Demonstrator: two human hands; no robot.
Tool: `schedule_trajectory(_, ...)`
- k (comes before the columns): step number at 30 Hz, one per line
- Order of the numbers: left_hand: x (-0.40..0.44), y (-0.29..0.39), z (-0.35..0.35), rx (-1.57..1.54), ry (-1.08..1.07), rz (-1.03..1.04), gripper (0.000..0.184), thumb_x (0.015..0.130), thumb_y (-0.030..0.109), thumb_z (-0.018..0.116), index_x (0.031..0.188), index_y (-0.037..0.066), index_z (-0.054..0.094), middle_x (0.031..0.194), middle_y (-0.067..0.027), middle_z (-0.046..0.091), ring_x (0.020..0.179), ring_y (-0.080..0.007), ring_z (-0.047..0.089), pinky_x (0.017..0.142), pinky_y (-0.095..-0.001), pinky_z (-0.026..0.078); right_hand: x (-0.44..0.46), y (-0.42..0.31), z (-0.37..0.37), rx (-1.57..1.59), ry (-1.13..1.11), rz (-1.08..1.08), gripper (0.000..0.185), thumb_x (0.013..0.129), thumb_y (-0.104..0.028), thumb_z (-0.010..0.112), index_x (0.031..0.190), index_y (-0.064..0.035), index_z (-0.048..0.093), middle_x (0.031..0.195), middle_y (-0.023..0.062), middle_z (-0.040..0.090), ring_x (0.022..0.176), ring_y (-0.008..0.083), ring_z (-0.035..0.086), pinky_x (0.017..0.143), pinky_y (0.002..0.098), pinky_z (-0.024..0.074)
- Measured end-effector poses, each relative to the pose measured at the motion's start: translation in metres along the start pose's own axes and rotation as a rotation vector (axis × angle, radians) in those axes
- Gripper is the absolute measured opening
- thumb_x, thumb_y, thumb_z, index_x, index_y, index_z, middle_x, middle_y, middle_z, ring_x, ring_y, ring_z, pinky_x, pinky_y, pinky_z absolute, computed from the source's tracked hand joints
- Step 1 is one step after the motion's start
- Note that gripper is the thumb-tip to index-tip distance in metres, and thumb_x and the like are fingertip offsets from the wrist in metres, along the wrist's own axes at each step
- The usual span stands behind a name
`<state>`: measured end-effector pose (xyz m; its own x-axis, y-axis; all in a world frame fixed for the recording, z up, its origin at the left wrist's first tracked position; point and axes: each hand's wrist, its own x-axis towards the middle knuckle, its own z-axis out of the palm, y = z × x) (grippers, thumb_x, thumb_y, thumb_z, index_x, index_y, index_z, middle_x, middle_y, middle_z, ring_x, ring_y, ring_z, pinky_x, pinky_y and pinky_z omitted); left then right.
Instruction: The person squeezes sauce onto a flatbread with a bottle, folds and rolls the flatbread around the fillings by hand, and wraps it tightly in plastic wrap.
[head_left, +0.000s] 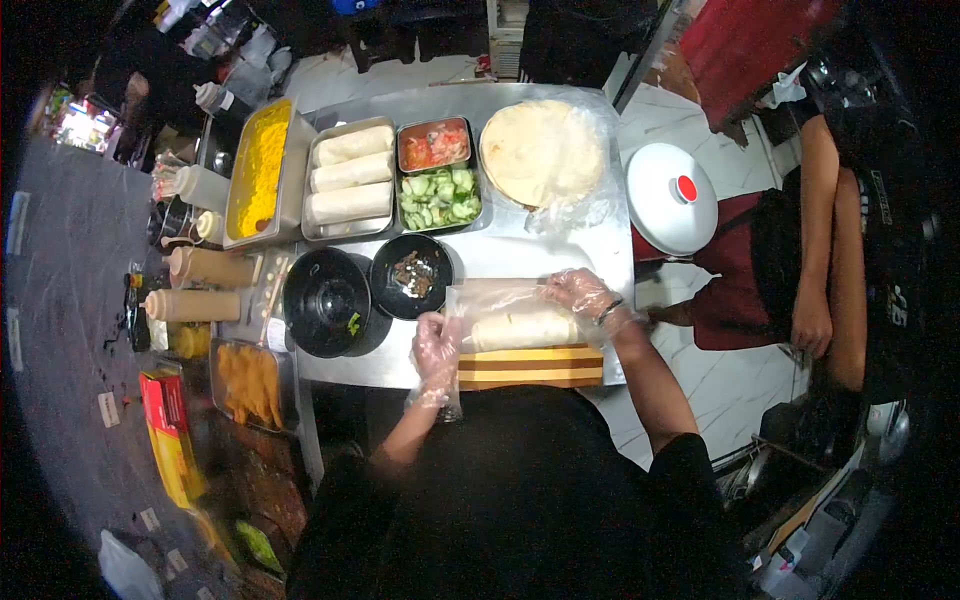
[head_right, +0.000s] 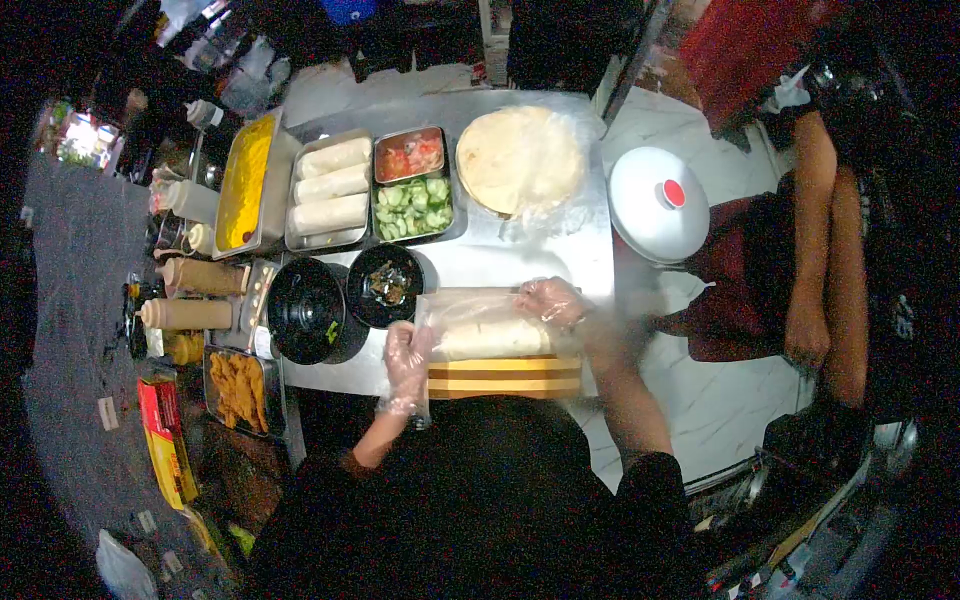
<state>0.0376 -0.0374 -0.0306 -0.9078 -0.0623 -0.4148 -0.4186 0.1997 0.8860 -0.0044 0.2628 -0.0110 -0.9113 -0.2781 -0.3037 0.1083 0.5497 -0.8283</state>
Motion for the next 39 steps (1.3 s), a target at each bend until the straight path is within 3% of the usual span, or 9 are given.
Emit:
schedule_trajectory(2,-0.013,0.020,0.006,0.507,0.550,0.966,0.017,0.086,0.019,0.067,0.092,0.003,0.064,0.087,-0.0106,0.063,0.075,-0.0231,0.057,0.073,-0.0391,0.045,0.004,0.002,0.004,-0.136,0.020,0.053,0.027,0.089,-0.030,0.066,0.092,-0.0031,0.068,0.080,0.0156,0.067,0.076,0.0241,0.064,0.074,0.0357,0.0493)
schedule_trajectory(3,-0.029,0.025,-0.006,0.500,-0.019,0.693,0.035,0.083,0.021,0.069,0.112,0.003,0.059,0.112,-0.0176,0.060,0.097,-0.0329,0.056,0.087,-0.0471,0.044,0.008,0.009,0.006,-0.134,0.023,0.052,0.027,0.089,-0.030,0.066,0.092,-0.0031,0.068,0.080,0.0156,0.067,0.076,0.0241,0.064,0.074,0.0357,0.0493)
schedule_trajectory(6,-0.044,0.036,0.023,0.898,-0.275,0.959,0.062,0.085,0.029,0.070,0.129,-0.006,0.044,0.127,-0.0211,0.049,0.114,-0.0338,0.050,0.099,-0.0493,0.038,0.017,0.012,0.010,-0.397,0.051,-0.018,0.031,0.088,-0.035,0.066,0.088,-0.0045,0.068,0.082,0.0160,0.068,0.075,0.0245,0.065,0.073,0.0353,0.0496)
schedule_trajectory(12,-0.011,0.037,0.057,1.181,-0.321,1.022,0.059,0.084,0.031,0.062,0.131,-0.002,0.049,0.125,-0.0177,0.055,0.116,-0.0325,0.051,0.103,-0.0465,0.037,0.013,0.011,-0.002,-0.329,0.046,-0.008,0.031,0.087,-0.035,0.065,0.091,-0.0046,0.068,0.086,0.0171,0.068,0.079,0.0303,0.066,0.076,0.0391,0.0516)
schedule_trajectory(15,-0.003,0.038,0.058,1.153,-0.343,0.986,0.058,0.082,0.029,0.061,0.129,-0.002,0.049,0.124,-0.0188,0.055,0.116,-0.0325,0.051,0.102,-0.0458,0.038,0.005,-0.005,-0.006,-0.504,0.190,0.024,0.031,0.084,-0.033,0.062,0.105,-0.0109,0.069,0.096,0.0149,0.069,0.090,0.0310,0.066,0.086,0.0406,0.0508)
schedule_trajectory(17,0.000,0.039,0.058,1.141,-0.352,0.962,0.057,0.082,0.028,0.061,0.129,-0.002,0.050,0.123,-0.0191,0.055,0.116,-0.0326,0.051,0.102,-0.0456,0.038,-0.024,-0.036,0.001,-0.666,0.533,-0.243,0.032,0.083,-0.031,0.062,0.105,-0.0096,0.070,0.104,0.0137,0.068,0.102,0.0296,0.063,0.093,0.0419,0.0471)
schedule_trajectory(19,0.003,0.030,0.059,1.153,-0.352,0.991,0.066,0.078,0.032,0.069,0.129,-0.003,0.048,0.120,-0.0199,0.057,0.111,-0.0348,0.053,0.101,-0.0464,0.039,-0.051,-0.069,0.014,-0.671,0.073,-0.169,0.037,0.084,-0.030,0.060,0.111,-0.0051,0.066,0.114,0.0140,0.065,0.112,0.0300,0.057,0.101,0.0438,0.0409)
schedule_trajectory(28,0.015,0.029,0.055,1.053,-0.489,0.938,0.062,0.073,0.026,0.070,0.124,-0.004,0.051,0.112,-0.0202,0.059,0.107,-0.0347,0.053,0.098,-0.0456,0.040,-0.031,-0.014,0.075,-0.627,0.168,-0.207,0.040,0.078,-0.029,0.066,0.110,-0.0045,0.061,0.106,0.0144,0.065,0.104,0.0293,0.058,0.097,0.0404,0.0426)
schedule_trajectory(39,0.018,0.050,0.053,1.165,-0.582,0.787,0.064,0.068,0.029,0.076,0.120,0.000,0.053,0.109,-0.0200,0.063,0.104,-0.0355,0.060,0.095,-0.0466,0.045,-0.033,-0.054,0.055,-0.749,0.084,-0.059,0.035,0.075,-0.031,0.069,0.099,-0.0057,0.065,0.094,0.0164,0.067,0.093,0.0325,0.063,0.087,0.0436,0.0494)
